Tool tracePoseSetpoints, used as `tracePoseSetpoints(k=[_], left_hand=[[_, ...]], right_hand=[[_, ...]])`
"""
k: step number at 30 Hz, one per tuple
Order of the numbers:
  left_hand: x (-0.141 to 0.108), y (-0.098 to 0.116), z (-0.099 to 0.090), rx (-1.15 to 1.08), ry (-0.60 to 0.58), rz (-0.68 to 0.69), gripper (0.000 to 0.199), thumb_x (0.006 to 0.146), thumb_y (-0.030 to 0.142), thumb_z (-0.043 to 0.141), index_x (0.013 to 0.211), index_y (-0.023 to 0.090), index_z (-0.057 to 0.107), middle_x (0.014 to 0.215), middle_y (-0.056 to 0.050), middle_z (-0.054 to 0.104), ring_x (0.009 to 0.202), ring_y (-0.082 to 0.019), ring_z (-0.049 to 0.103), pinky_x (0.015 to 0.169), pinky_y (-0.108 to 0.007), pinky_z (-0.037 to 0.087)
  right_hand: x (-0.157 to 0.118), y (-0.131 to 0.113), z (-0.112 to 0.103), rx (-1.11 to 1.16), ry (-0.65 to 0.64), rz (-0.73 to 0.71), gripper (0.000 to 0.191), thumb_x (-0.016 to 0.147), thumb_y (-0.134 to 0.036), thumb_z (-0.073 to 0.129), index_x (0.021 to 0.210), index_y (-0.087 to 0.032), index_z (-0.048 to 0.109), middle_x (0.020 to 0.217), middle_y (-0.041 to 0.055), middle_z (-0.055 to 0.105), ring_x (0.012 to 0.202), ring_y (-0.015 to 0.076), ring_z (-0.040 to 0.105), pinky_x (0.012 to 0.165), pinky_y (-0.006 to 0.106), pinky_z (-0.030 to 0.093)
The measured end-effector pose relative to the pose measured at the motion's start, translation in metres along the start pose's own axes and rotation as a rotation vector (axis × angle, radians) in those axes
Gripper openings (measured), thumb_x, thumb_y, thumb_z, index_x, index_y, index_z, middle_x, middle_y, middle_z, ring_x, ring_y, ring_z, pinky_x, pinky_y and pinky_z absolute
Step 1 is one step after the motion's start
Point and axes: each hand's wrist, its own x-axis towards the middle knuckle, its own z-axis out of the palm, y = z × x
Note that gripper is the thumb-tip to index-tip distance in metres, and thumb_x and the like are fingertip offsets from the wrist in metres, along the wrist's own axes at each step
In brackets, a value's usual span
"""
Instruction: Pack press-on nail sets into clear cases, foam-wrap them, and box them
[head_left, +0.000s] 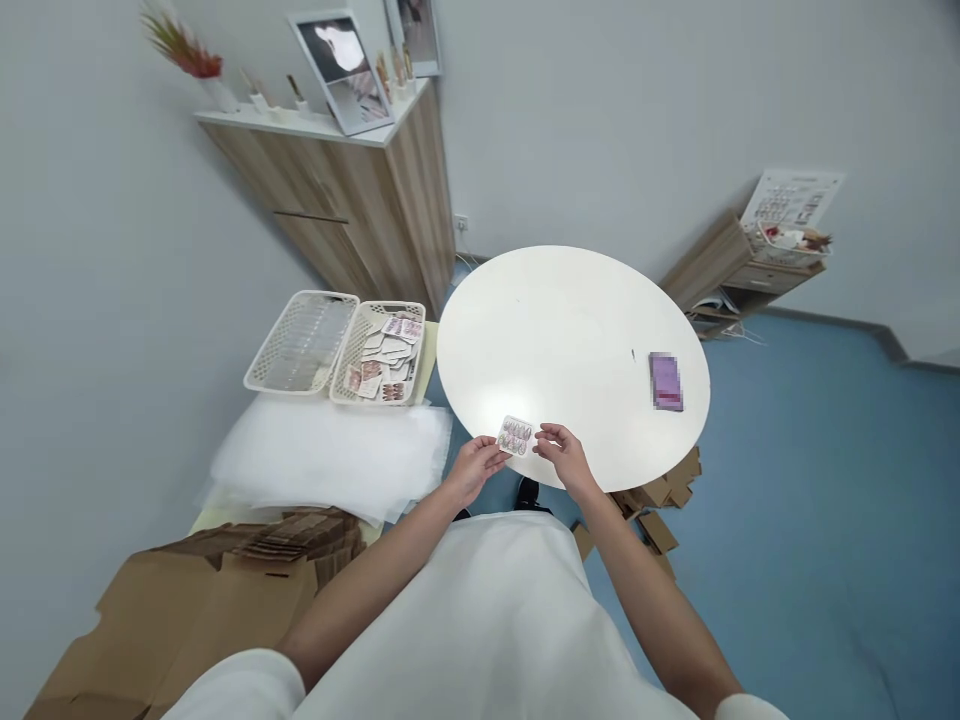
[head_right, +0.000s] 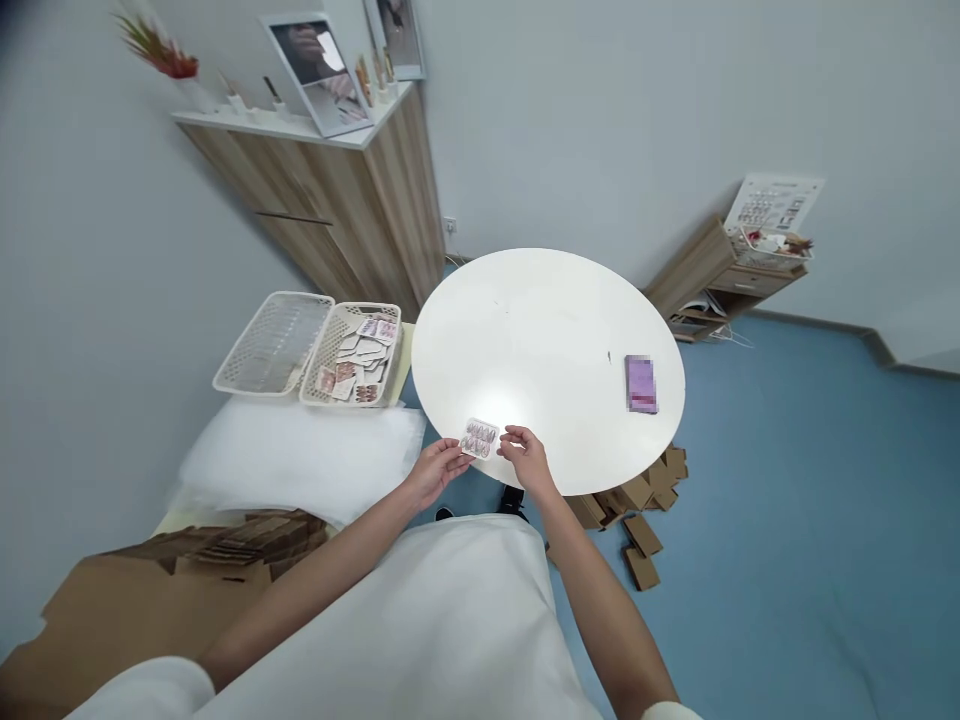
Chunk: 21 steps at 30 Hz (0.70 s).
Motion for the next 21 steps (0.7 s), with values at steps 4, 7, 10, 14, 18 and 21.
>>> tracePoseSetpoints(k=[4,7,10,14,18,21], left_hand=[[0.018,-0.007,0.037,0.004,-0.011,-0.049,0.018,0.069,0.025,0.064,0.075,0.017,0.05,0.084,-0.005,0.065,0.082,-0.014,0.063,0.082,-0.03,0.044],[0.03,-0.012,0.06,0.035,-0.004,-0.068,0.017,0.068,0.026,0.064,0.075,0.018,0.051,0.085,-0.005,0.065,0.083,-0.014,0.063,0.082,-0.029,0.044],[0.043,-0.018,0.074,0.123,0.026,-0.051,0.019,0.067,0.028,0.065,0.077,0.017,0.054,0.087,-0.006,0.064,0.085,-0.015,0.062,0.079,-0.029,0.044],[0.061,-0.03,0.079,0.315,0.108,0.033,0.027,0.069,0.031,0.063,0.092,0.018,0.058,0.087,-0.007,0.062,0.084,-0.017,0.061,0.076,-0.031,0.045],[0.075,-0.044,0.079,0.447,0.158,0.088,0.032,0.066,0.025,0.064,0.097,0.017,0.06,0.091,-0.007,0.062,0.08,-0.016,0.06,0.075,-0.031,0.045],[0.084,-0.051,0.078,0.416,0.197,0.134,0.035,0.064,0.02,0.065,0.098,0.017,0.059,0.092,-0.006,0.061,0.078,-0.014,0.059,0.076,-0.03,0.045]], right_hand=[[0.014,-0.002,-0.032,0.104,-0.01,0.037,0.038,0.063,-0.039,0.066,0.094,-0.019,0.055,0.085,0.002,0.058,0.069,0.014,0.06,0.078,0.038,0.049],[0.025,-0.005,-0.053,0.122,-0.008,0.051,0.037,0.063,-0.039,0.065,0.092,-0.019,0.056,0.077,-0.0002,0.058,0.066,0.013,0.059,0.076,0.037,0.05],[0.036,-0.006,-0.072,0.119,-0.007,0.066,0.034,0.063,-0.038,0.065,0.09,-0.019,0.057,0.072,-0.0018,0.057,0.065,0.0123,0.059,0.075,0.035,0.05],[0.051,0.003,-0.087,0.052,-0.004,0.109,0.032,0.065,-0.036,0.062,0.091,-0.018,0.056,0.072,-0.0013,0.057,0.065,0.013,0.059,0.072,0.034,0.05],[0.066,0.022,-0.092,-0.106,0.0,0.136,0.036,0.068,-0.031,0.057,0.102,-0.02,0.053,0.072,-0.0029,0.056,0.061,0.0129,0.061,0.07,0.034,0.05],[0.072,0.034,-0.094,-0.175,-0.053,0.154,0.033,0.07,-0.03,0.053,0.103,-0.021,0.052,0.072,-0.0034,0.057,0.061,0.013,0.062,0.068,0.032,0.049]])
